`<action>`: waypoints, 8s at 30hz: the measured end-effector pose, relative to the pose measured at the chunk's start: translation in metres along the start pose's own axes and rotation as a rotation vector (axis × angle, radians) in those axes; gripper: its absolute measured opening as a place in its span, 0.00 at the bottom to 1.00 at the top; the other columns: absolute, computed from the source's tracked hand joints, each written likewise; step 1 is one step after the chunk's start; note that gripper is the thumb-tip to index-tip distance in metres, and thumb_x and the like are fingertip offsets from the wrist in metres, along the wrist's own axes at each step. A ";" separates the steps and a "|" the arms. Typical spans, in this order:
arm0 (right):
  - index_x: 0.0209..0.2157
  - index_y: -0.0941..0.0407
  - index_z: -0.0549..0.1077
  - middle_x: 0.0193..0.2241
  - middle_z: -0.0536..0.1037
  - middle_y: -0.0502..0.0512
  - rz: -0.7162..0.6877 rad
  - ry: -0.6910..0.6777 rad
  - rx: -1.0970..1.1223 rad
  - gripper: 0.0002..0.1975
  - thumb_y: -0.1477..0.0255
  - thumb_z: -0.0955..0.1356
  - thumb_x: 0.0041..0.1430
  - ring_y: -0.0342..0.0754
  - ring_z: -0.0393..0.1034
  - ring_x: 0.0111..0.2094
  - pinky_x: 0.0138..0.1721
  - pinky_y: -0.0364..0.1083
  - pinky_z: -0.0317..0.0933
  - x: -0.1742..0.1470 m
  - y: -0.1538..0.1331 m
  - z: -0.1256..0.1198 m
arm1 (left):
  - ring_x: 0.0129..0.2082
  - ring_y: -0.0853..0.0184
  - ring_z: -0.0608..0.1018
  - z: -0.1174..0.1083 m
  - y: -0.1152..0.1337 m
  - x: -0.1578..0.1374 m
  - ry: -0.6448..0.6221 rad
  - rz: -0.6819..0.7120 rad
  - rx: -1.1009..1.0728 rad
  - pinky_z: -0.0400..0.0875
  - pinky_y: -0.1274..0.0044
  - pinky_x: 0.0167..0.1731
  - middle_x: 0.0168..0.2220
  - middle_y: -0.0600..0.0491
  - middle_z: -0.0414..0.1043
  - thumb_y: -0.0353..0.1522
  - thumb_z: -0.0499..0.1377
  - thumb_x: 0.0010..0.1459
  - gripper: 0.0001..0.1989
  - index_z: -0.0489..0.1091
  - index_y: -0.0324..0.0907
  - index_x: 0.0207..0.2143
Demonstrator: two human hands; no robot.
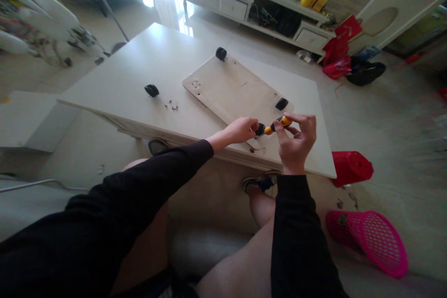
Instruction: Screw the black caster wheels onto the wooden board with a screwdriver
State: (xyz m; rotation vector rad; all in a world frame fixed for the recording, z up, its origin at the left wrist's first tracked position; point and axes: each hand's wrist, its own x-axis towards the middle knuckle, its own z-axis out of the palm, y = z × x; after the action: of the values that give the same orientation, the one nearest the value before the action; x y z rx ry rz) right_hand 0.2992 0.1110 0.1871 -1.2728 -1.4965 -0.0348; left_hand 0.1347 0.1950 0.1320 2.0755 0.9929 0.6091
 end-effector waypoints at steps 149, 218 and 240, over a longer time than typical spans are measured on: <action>0.49 0.51 0.72 0.46 0.78 0.52 0.085 0.066 -0.083 0.19 0.65 0.76 0.58 0.48 0.77 0.45 0.39 0.48 0.76 -0.008 0.004 0.015 | 0.20 0.73 0.77 0.023 -0.002 0.028 -0.054 0.076 -0.279 0.67 0.81 0.24 0.21 0.57 0.74 0.27 0.73 0.55 0.08 0.78 0.36 0.27; 0.55 0.49 0.72 0.52 0.77 0.54 0.068 0.041 0.029 0.19 0.70 0.71 0.63 0.49 0.77 0.51 0.42 0.49 0.77 -0.011 0.003 0.018 | 0.19 0.74 0.78 0.008 0.005 0.030 -0.197 0.052 -0.293 0.71 0.81 0.24 0.24 0.55 0.78 0.20 0.65 0.59 0.07 0.79 0.36 0.29; 0.56 0.51 0.71 0.52 0.73 0.58 0.033 0.312 0.057 0.18 0.64 0.69 0.65 0.53 0.76 0.53 0.44 0.52 0.79 -0.004 0.002 0.008 | 0.24 0.71 0.79 -0.013 0.007 0.027 -0.097 0.062 -0.081 0.74 0.77 0.32 0.32 0.50 0.84 0.21 0.71 0.48 0.09 0.85 0.37 0.34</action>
State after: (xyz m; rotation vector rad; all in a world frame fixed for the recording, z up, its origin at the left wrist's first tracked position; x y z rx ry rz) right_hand 0.2946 0.1137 0.1800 -1.1859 -1.2002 -0.1608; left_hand 0.1454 0.2189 0.1482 2.0499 0.8387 0.5651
